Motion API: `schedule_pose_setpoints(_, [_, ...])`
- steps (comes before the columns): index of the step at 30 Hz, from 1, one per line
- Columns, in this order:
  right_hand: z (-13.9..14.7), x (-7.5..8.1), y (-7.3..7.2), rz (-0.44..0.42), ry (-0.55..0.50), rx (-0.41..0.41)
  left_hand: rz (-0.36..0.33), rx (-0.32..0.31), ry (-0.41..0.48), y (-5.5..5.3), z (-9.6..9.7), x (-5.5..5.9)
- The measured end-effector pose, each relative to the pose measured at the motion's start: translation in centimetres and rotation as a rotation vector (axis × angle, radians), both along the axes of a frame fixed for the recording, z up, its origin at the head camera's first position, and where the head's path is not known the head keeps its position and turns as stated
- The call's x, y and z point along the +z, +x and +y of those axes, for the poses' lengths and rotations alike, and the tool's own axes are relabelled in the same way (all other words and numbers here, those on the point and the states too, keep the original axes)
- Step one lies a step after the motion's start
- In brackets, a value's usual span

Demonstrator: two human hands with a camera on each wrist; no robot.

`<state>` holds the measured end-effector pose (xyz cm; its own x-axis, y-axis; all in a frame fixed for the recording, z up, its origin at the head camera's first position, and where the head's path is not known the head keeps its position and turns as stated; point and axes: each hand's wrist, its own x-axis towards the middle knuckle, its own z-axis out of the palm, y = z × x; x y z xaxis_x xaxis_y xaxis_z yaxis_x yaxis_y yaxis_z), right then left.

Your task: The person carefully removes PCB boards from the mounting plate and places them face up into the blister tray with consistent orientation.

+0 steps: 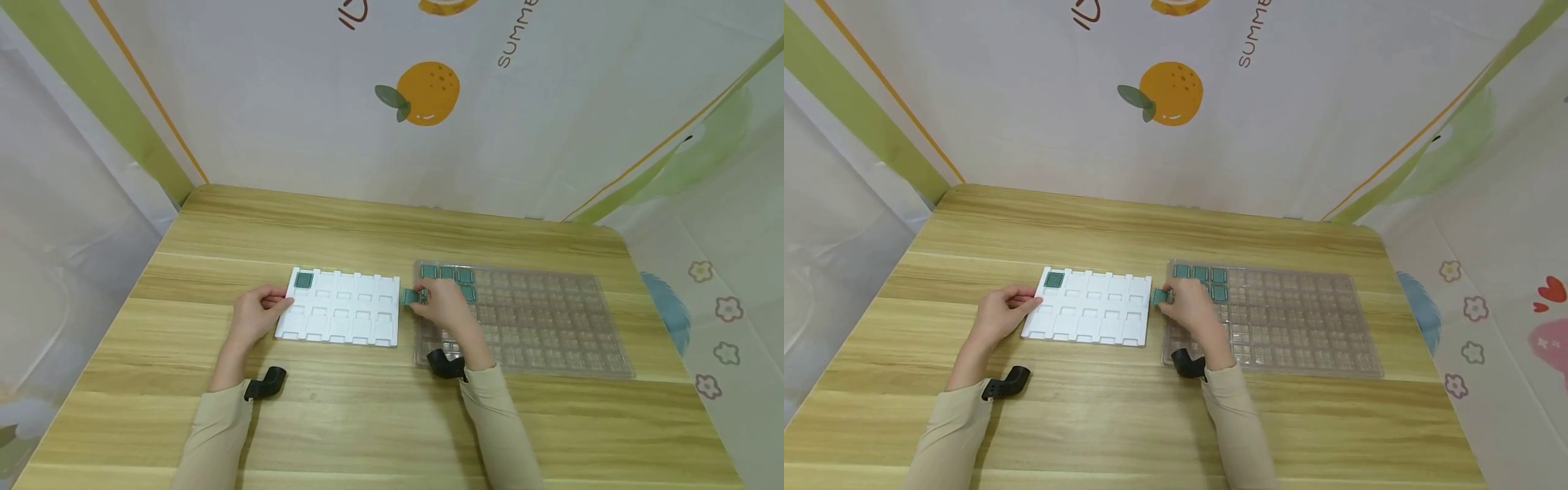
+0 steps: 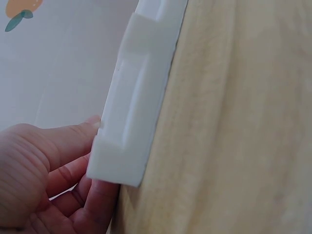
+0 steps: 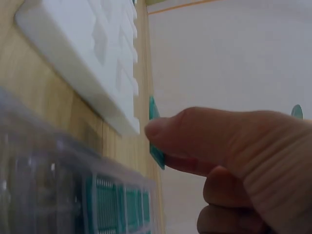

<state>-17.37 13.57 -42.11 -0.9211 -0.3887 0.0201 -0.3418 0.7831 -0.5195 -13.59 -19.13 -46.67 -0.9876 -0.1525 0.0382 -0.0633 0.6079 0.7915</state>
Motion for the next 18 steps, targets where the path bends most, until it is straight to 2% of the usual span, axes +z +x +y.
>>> schedule_pose_setpoints(18, [5.4, -0.9, 0.5, -0.024, -0.016, -0.025, 0.005, 0.001, -0.004, 0.0, 0.0, 0.0])
